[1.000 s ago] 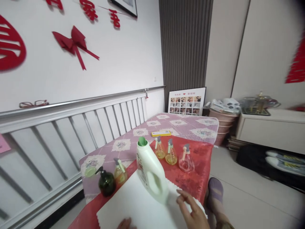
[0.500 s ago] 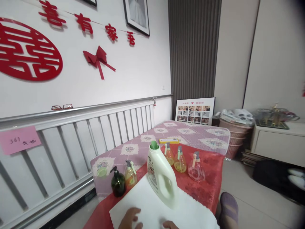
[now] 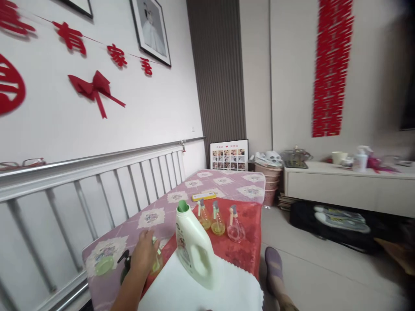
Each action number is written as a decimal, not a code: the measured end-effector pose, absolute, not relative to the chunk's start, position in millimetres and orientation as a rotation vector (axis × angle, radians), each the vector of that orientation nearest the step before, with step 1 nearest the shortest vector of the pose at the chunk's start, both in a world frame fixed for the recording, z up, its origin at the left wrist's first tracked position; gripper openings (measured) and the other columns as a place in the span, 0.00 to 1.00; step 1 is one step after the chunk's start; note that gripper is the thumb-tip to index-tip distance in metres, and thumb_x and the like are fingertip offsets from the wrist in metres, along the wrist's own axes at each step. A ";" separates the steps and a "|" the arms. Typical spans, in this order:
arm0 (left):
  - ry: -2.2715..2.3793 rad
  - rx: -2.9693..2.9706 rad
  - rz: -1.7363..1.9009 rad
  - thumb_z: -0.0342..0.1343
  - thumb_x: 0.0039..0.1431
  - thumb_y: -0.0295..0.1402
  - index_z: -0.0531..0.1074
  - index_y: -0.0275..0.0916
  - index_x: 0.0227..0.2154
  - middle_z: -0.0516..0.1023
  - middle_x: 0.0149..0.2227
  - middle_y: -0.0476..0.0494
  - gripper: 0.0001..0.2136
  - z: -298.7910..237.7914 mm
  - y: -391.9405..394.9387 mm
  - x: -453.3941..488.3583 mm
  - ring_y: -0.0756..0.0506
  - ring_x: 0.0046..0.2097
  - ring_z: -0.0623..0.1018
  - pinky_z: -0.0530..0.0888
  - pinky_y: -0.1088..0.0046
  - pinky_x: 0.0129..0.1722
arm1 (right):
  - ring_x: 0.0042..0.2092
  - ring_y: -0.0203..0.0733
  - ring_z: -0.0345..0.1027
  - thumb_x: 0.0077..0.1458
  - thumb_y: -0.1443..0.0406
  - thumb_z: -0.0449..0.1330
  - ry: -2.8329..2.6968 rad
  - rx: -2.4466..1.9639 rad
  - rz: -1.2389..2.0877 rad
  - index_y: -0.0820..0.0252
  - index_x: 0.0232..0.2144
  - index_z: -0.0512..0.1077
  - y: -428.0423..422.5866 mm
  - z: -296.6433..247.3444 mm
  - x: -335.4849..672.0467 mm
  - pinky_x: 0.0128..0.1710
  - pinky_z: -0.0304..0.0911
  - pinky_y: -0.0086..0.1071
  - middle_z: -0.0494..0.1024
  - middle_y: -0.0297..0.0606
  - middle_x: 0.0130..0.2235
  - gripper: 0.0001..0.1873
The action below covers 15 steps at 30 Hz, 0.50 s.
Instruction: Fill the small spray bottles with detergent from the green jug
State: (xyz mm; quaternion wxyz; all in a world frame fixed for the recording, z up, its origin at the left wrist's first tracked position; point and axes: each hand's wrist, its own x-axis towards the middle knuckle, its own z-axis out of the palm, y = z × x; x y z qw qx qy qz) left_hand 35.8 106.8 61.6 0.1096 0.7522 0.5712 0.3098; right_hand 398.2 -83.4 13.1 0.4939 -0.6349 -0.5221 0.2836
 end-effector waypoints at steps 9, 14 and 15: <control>1.662 2.272 0.863 0.37 0.61 0.32 0.64 0.42 0.36 0.71 0.45 0.39 0.10 39.3 111.8 24.2 0.41 0.52 0.73 0.71 0.61 0.55 | 0.55 0.64 0.72 0.57 0.49 0.55 -1.088 -1.667 0.494 0.22 0.47 0.73 -91.8 -0.3 420.4 0.39 0.73 0.48 0.84 0.24 0.47 0.16; 1.661 2.255 0.900 0.35 0.61 0.35 0.65 0.43 0.40 0.71 0.56 0.34 0.13 52.0 87.1 16.4 0.37 0.61 0.70 0.70 0.54 0.57 | 0.54 0.51 0.70 0.63 0.58 0.60 -1.150 -1.690 0.534 0.45 0.49 0.74 -98.3 -23.2 358.8 0.48 0.72 0.43 0.76 0.37 0.56 0.12; 1.651 2.255 0.924 0.36 0.61 0.36 0.65 0.43 0.40 0.70 0.58 0.34 0.13 53.8 80.3 14.0 0.37 0.62 0.69 0.69 0.53 0.59 | 0.52 0.48 0.72 0.63 0.59 0.60 -1.179 -1.691 0.563 0.49 0.48 0.74 -100.4 -31.6 337.9 0.47 0.72 0.42 0.76 0.38 0.56 0.12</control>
